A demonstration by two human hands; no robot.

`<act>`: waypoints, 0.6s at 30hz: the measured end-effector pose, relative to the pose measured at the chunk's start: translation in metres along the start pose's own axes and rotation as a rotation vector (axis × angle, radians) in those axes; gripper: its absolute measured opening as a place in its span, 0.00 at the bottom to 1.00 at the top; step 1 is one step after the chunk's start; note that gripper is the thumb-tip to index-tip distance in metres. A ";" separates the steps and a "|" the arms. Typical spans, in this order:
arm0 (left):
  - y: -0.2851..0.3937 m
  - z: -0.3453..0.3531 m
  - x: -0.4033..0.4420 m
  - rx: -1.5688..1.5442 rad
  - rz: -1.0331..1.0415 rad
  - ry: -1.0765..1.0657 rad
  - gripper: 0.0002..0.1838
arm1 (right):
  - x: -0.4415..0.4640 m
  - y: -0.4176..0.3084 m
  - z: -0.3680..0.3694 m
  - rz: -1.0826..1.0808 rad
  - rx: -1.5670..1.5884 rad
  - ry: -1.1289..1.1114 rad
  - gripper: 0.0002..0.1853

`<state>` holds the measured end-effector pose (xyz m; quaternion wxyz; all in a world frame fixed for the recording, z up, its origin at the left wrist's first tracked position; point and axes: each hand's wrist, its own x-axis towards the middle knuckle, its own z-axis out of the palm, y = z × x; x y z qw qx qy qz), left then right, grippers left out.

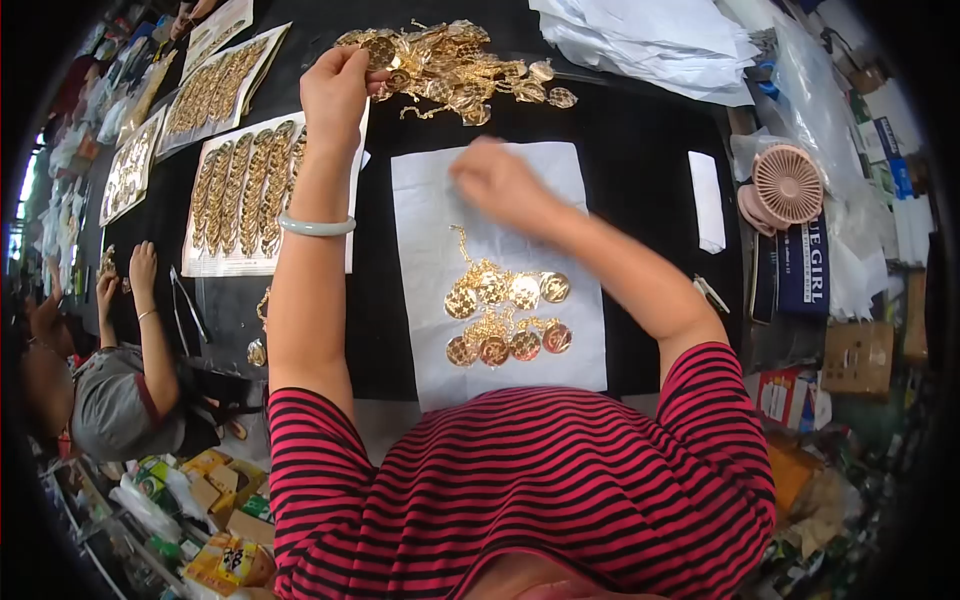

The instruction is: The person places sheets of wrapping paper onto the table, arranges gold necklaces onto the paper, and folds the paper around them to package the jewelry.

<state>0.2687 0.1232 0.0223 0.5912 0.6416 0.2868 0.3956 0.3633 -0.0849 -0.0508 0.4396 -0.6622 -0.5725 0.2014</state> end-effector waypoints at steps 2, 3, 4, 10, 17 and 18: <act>0.010 -0.001 -0.003 -0.037 0.045 0.020 0.11 | -0.028 -0.014 0.031 -0.148 -0.309 -0.059 0.08; 0.016 -0.002 -0.006 -0.078 0.084 0.047 0.10 | -0.043 -0.016 0.041 -0.160 -0.307 -0.081 0.08; 0.021 -0.003 -0.007 -0.123 0.122 0.075 0.09 | -0.050 -0.019 0.044 -0.170 -0.308 -0.104 0.07; 0.051 -0.016 -0.005 -0.135 0.149 0.045 0.10 | 0.005 0.014 -0.028 -0.029 -0.285 0.182 0.08; 0.055 -0.005 -0.012 -0.023 0.088 -0.082 0.11 | 0.061 0.106 -0.124 0.330 -0.782 0.113 0.09; 0.053 -0.006 -0.010 0.009 0.086 -0.092 0.12 | 0.060 0.111 -0.127 0.354 -0.813 0.028 0.09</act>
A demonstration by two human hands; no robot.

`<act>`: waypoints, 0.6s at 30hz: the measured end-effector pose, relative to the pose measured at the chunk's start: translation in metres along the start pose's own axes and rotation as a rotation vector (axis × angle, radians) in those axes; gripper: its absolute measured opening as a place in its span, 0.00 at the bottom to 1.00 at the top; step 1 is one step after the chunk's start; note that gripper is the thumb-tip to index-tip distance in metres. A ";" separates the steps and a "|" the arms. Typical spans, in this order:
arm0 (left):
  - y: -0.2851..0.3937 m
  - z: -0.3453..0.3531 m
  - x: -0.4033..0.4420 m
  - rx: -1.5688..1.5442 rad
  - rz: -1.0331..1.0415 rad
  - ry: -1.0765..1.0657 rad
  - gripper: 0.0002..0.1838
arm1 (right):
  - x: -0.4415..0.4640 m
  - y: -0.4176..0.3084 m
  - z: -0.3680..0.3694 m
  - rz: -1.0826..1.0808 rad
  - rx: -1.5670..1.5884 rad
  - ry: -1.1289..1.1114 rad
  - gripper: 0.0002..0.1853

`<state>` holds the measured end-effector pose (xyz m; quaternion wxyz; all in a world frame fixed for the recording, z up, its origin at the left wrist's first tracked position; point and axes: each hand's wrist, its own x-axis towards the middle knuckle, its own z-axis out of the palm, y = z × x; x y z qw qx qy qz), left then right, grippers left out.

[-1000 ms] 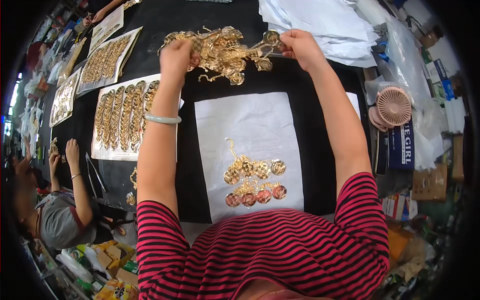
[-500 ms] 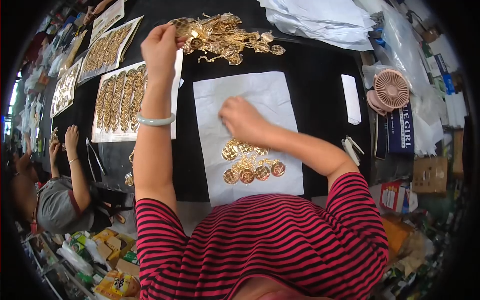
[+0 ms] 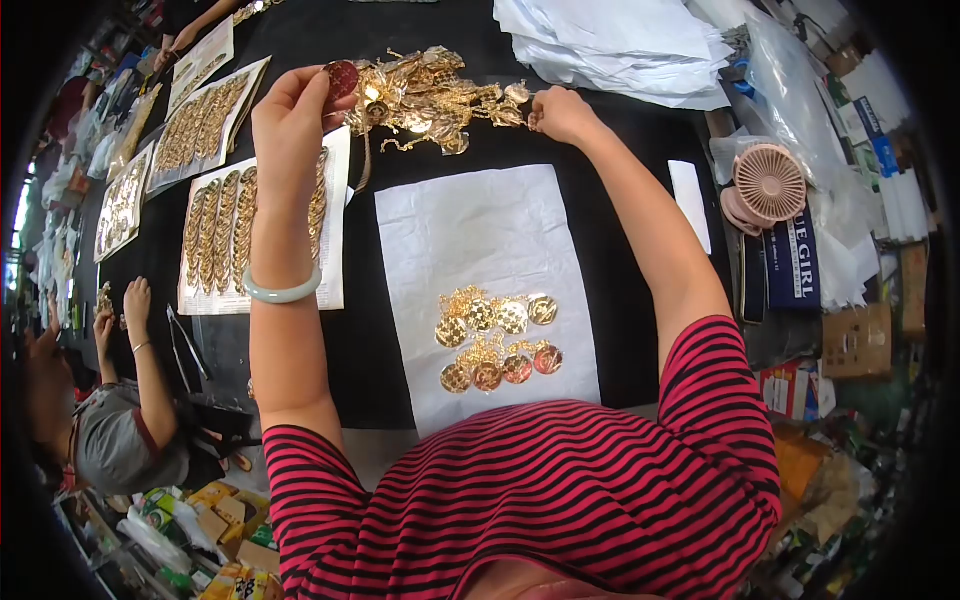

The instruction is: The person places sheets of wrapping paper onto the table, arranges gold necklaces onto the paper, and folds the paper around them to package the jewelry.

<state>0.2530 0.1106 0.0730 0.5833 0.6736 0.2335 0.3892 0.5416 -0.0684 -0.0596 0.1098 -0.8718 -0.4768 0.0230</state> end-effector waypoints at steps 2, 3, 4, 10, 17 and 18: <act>-0.006 -0.002 0.000 0.061 -0.019 -0.021 0.13 | 0.000 0.004 -0.006 -0.005 -0.018 0.000 0.09; -0.010 0.000 0.000 0.062 -0.033 -0.022 0.13 | -0.002 0.003 -0.014 -0.011 -0.036 0.005 0.08; -0.012 0.001 0.003 0.050 0.008 -0.046 0.13 | -0.003 -0.001 -0.025 -0.020 -0.052 0.012 0.08; -0.016 0.021 -0.057 0.627 0.243 -0.067 0.07 | -0.026 -0.049 -0.077 0.193 1.026 0.034 0.05; -0.098 0.012 -0.178 0.739 0.440 -0.342 0.11 | -0.138 -0.126 -0.008 0.327 1.113 -0.347 0.04; -0.095 0.010 -0.185 0.740 0.434 -0.342 0.11 | -0.149 -0.130 -0.002 0.343 1.130 -0.356 0.04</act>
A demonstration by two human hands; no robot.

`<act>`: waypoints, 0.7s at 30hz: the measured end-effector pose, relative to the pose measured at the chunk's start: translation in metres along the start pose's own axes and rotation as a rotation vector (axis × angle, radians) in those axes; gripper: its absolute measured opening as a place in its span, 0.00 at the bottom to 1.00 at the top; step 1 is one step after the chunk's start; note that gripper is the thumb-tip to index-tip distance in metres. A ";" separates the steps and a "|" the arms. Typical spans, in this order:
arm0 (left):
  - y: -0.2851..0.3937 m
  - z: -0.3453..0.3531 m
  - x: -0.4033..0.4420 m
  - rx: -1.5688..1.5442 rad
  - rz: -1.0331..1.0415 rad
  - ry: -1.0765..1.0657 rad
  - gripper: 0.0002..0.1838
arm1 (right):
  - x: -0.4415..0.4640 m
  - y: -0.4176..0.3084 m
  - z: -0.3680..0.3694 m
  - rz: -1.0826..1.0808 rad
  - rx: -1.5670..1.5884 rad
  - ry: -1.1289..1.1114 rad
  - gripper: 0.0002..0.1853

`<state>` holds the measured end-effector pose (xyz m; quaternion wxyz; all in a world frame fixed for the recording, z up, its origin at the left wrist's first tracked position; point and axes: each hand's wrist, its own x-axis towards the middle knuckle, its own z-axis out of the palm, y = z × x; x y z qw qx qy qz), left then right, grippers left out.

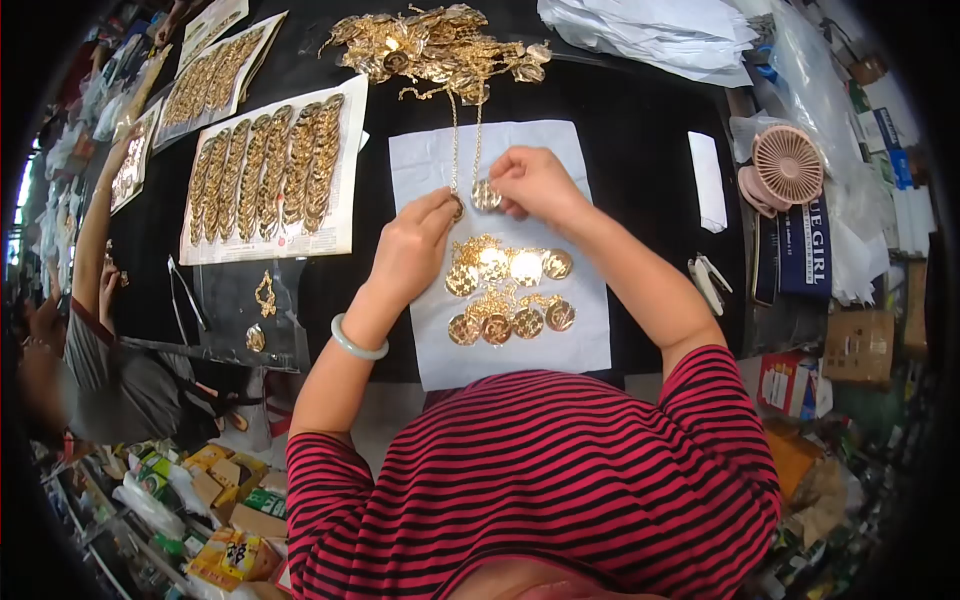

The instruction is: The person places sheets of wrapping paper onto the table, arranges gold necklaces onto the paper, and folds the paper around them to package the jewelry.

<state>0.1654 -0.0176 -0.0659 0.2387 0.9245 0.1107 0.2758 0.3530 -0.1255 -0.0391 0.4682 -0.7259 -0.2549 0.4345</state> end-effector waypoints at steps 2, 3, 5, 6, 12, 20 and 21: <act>0.007 -0.007 -0.008 -0.018 -0.009 -0.037 0.11 | -0.008 0.013 0.010 0.014 0.020 -0.006 0.04; 0.010 -0.010 -0.010 -0.028 -0.010 -0.054 0.11 | -0.011 0.017 0.012 -0.071 -0.088 -0.004 0.05; 0.014 -0.014 -0.011 0.005 0.036 -0.064 0.11 | -0.013 0.021 0.009 -0.243 -0.305 0.014 0.07; 0.015 -0.016 -0.010 0.037 0.079 -0.075 0.11 | -0.010 0.020 0.005 -0.246 -0.307 0.025 0.07; 0.005 -0.017 0.038 0.049 0.046 -0.050 0.11 | 0.073 -0.010 -0.047 -0.492 -0.622 0.323 0.11; -0.030 0.046 0.147 0.026 -0.009 -0.016 0.09 | 0.151 -0.027 -0.104 -0.358 -0.924 0.319 0.14; -0.029 0.051 0.152 0.030 0.019 -0.013 0.09 | 0.150 -0.030 -0.110 -0.336 -0.917 0.174 0.14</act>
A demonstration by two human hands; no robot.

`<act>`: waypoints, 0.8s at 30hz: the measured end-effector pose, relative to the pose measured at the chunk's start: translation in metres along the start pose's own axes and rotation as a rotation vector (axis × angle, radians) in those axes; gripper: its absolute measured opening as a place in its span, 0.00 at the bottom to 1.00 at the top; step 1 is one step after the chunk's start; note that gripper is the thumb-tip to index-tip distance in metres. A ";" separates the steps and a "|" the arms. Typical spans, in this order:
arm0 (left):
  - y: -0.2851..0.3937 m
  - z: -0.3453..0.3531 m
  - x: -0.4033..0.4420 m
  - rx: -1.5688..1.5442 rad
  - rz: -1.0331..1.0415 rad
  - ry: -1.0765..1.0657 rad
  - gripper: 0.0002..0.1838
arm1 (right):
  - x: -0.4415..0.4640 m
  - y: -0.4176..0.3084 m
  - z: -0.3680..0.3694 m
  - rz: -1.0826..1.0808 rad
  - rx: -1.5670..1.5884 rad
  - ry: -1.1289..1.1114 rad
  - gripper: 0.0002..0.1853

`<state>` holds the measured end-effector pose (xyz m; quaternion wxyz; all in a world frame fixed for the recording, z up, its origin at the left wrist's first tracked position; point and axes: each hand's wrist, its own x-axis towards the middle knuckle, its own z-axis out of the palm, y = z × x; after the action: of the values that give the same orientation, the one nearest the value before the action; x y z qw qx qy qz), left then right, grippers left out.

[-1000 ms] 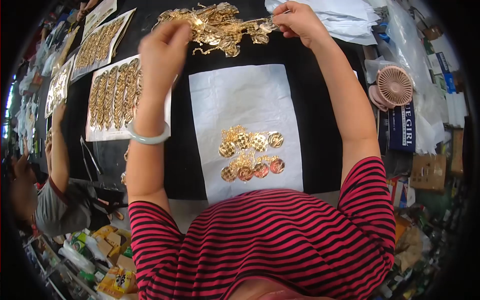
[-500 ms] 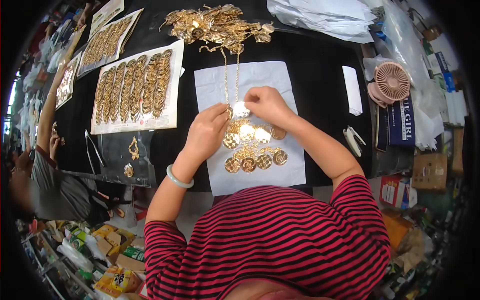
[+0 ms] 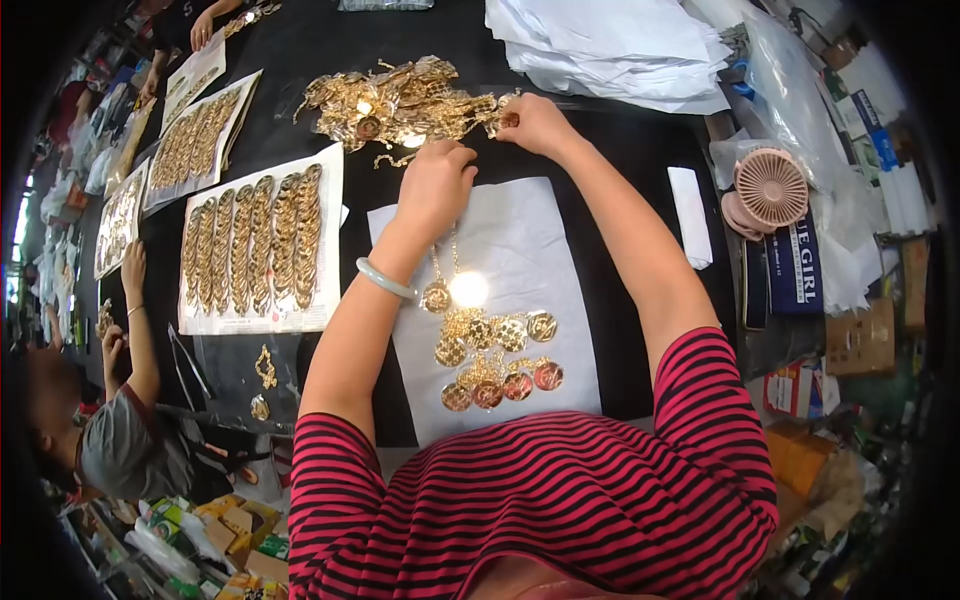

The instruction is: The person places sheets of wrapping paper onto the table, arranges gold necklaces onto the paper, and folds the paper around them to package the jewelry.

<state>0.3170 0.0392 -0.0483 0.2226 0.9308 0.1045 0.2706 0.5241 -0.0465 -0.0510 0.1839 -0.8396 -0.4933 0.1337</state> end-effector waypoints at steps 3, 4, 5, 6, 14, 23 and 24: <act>0.007 0.014 0.009 -0.002 0.055 -0.005 0.08 | -0.002 0.002 0.003 -0.007 -0.060 0.013 0.16; 0.010 0.017 0.011 -0.006 0.003 -0.002 0.08 | -0.003 0.002 0.004 -0.021 -0.090 0.019 0.17; 0.013 0.019 0.013 -0.008 -0.050 0.004 0.08 | -0.002 0.003 0.006 -0.022 -0.092 0.016 0.17; 0.014 0.019 0.015 -0.008 -0.103 0.012 0.08 | -0.001 0.002 0.006 -0.046 -0.106 0.032 0.17; 0.022 -0.007 -0.005 -0.061 -0.059 -0.003 0.09 | -0.006 -0.007 -0.004 -0.049 -0.206 0.078 0.14; 0.056 -0.056 -0.134 -0.079 0.151 -0.220 0.13 | -0.079 -0.050 -0.025 -0.008 0.211 0.235 0.12; 0.057 -0.055 -0.142 -0.058 0.163 -0.232 0.14 | -0.094 -0.056 -0.019 -0.012 0.202 0.230 0.12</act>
<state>0.1726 -0.0366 -0.0451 0.2371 0.9544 -0.0056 0.1813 0.4433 -0.1071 -0.0055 0.3238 -0.8235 -0.4581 0.0844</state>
